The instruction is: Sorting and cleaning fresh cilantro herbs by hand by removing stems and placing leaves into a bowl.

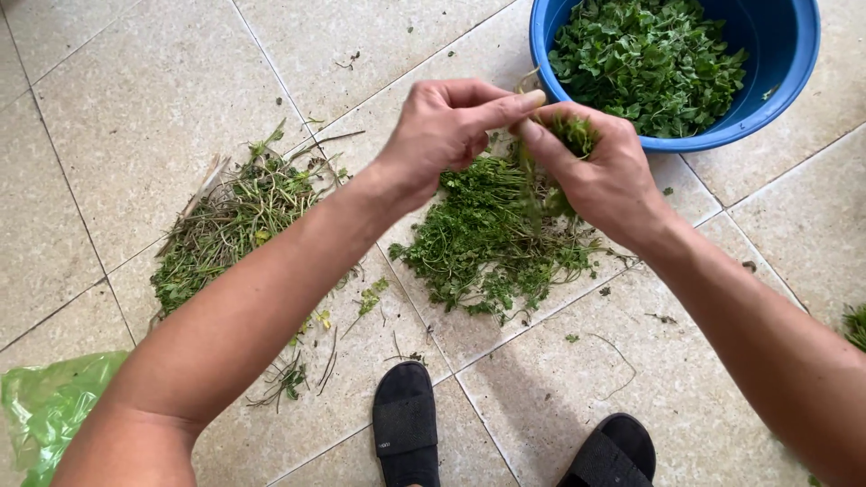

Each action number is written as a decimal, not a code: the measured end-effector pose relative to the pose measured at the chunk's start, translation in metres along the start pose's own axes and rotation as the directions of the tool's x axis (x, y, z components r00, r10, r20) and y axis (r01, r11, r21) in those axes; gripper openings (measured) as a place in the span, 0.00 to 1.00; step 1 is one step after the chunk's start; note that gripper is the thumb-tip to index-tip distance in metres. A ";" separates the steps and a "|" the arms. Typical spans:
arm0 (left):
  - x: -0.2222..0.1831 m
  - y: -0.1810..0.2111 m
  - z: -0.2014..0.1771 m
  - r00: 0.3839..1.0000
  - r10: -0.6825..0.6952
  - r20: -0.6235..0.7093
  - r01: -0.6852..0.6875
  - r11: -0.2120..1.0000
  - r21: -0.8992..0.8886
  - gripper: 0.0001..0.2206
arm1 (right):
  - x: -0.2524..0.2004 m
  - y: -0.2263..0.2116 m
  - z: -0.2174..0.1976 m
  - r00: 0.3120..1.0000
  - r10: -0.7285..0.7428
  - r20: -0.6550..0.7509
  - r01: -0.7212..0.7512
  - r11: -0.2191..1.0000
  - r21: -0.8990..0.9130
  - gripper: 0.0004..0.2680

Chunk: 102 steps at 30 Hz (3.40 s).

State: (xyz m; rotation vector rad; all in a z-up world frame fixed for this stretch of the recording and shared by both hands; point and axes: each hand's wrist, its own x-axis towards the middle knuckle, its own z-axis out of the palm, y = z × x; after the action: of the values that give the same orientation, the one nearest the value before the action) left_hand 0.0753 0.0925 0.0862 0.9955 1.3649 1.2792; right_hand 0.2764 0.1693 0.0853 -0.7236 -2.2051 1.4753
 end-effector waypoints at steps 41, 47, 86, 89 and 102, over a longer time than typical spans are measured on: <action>-0.010 -0.007 0.017 0.882 0.401 -0.248 -0.387 0.916 0.105 0.09 | -0.006 -0.002 0.003 0.938 0.342 0.057 -0.337 0.860 0.382 0.11; -0.011 -0.012 0.015 0.912 0.262 -0.315 -0.306 0.947 -0.100 0.08 | -0.015 0.011 0.006 0.909 0.357 0.217 -0.413 0.690 0.594 0.10; 0.004 -0.094 0.008 0.776 0.489 0.398 -0.586 0.327 0.741 0.12 | 0.009 0.045 -0.018 0.864 0.450 0.224 -0.251 0.772 -0.584 0.17; 0.016 -0.100 0.020 0.802 0.376 0.463 -0.588 0.367 0.721 0.08 | -0.003 0.034 -0.028 0.811 0.522 0.265 -0.312 0.769 -0.559 0.16; -0.002 -0.041 0.007 0.983 -0.181 -0.038 0.179 0.982 -0.055 0.11 | -0.009 0.009 -0.013 0.879 0.473 0.064 -0.474 0.881 -0.008 0.11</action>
State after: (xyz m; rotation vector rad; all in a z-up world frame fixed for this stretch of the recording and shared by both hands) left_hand 0.0850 0.0873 0.0459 0.7944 1.4143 1.1984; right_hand 0.2929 0.1763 0.0812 -1.3043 -2.1608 1.7474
